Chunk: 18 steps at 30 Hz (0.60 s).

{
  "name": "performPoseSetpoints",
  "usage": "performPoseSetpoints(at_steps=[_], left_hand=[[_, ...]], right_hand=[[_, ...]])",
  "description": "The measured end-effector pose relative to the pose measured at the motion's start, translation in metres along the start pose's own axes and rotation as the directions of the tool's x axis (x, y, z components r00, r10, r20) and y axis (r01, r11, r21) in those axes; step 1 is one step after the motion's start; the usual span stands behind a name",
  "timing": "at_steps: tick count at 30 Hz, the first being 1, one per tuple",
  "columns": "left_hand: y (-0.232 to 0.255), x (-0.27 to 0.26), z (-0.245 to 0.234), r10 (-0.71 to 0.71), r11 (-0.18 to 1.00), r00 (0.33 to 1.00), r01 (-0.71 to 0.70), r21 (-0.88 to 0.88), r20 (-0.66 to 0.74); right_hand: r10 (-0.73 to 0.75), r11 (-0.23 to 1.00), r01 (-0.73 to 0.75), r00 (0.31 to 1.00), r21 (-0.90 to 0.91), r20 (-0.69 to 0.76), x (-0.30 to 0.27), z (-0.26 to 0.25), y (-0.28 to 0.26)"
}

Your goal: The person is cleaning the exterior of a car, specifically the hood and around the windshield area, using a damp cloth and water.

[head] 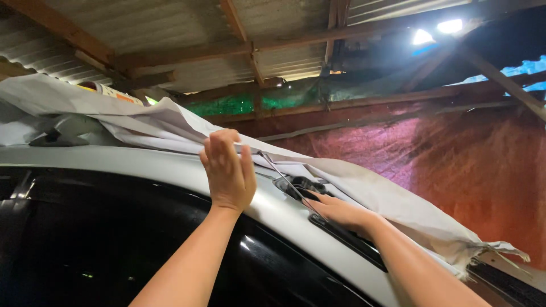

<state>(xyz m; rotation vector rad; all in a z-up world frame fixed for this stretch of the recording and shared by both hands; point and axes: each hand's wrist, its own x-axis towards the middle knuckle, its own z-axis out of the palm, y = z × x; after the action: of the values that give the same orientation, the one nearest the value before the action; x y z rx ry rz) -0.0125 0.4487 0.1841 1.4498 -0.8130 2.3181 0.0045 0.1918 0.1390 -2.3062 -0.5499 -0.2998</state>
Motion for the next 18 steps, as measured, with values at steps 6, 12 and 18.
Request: performPoseSetpoints(at_steps=[6, 12, 18], left_hand=[[-0.031, -0.003, 0.041, -0.376, 0.926, 0.773, 0.324, 0.192, 0.511], [-0.005, 0.026, 0.019, -0.469, 0.88, 0.244, 0.206, 0.427, 0.849], [-0.011, 0.012, 0.023, -0.436, 0.899, 0.407, 0.24, 0.367, 0.803]], right_hand=[[0.193, 0.978, -0.194, 0.981, 0.074, 0.017, -0.041, -0.012, 0.013], [0.276, 0.953, -0.284, 0.958, -0.109, -0.08, -0.091, -0.027, 0.036], [0.321, 0.906, -0.332, 0.943, -0.262, -0.085, -0.097, -0.055, 0.092]])
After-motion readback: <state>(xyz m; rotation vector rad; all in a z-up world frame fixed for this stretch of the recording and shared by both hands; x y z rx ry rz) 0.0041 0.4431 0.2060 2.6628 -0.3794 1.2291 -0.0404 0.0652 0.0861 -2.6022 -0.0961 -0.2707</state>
